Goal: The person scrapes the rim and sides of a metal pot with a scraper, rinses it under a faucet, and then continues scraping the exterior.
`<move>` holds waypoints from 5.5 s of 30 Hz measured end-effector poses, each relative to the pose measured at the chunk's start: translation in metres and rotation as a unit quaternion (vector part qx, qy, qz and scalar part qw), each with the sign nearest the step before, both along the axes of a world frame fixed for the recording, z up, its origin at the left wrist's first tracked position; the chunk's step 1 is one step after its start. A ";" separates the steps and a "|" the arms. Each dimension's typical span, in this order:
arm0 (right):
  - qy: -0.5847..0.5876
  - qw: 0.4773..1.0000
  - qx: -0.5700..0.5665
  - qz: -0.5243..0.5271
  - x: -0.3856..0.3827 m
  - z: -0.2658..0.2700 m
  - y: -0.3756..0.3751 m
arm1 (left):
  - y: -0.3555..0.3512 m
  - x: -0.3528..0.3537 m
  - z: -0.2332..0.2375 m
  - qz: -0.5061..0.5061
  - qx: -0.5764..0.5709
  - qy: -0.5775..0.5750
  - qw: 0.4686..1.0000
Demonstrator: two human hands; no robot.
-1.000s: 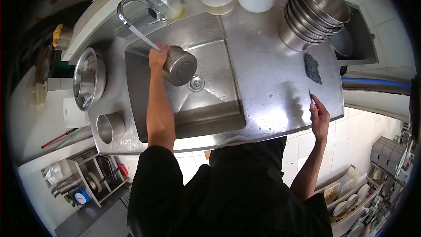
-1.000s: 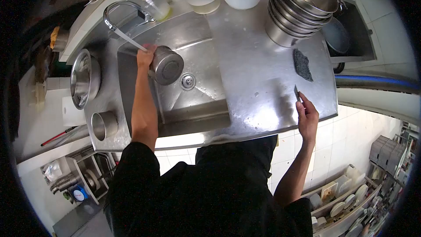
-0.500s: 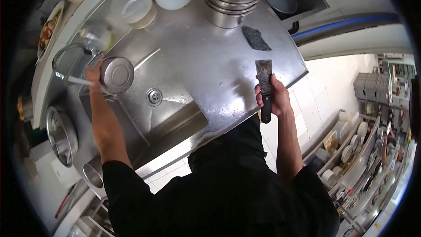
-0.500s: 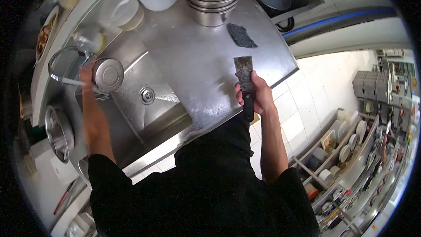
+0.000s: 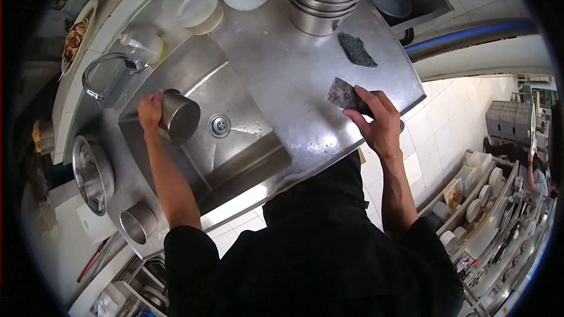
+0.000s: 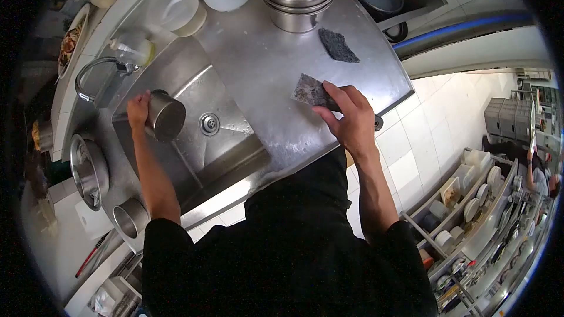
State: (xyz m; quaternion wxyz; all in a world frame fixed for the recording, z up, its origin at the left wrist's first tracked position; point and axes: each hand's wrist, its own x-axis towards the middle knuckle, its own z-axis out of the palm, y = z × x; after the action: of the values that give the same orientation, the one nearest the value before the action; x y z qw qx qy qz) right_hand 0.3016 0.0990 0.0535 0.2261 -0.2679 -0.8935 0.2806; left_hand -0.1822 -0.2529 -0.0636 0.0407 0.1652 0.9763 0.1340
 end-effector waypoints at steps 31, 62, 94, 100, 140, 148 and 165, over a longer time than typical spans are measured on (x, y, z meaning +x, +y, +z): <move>-0.026 0.973 -0.097 0.209 -0.054 -0.009 0.006 | 0.173 0.175 0.053 -0.034 0.549 -0.391 0.738; 0.015 0.988 -0.076 0.134 -0.113 -0.043 0.011 | 0.196 0.180 0.030 -0.003 0.553 -0.452 0.699; -0.080 0.970 -0.024 0.228 -0.097 -0.011 0.033 | 0.218 0.189 0.052 -0.179 0.380 -0.298 0.857; -0.002 0.975 -0.034 0.218 -0.092 -0.023 0.035 | 0.215 0.186 0.050 -0.171 0.392 -0.294 0.855; -0.054 0.983 -0.064 0.161 -0.111 -0.022 0.031 | 0.230 0.180 0.057 -0.153 0.375 -0.358 0.841; -0.049 0.981 -0.073 0.172 -0.118 -0.014 0.035 | 0.233 0.177 0.050 -0.186 0.343 -0.339 0.856; -0.056 0.981 -0.086 0.167 -0.113 -0.023 0.034 | 0.235 0.178 0.049 -0.169 0.357 -0.340 0.853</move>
State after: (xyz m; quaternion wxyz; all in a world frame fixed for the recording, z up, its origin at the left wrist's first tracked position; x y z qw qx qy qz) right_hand 0.1883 0.1329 0.0301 0.1020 -0.1489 -0.9096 0.3743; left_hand -0.0045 -0.0181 -0.0141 0.3305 0.2747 0.7434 0.5125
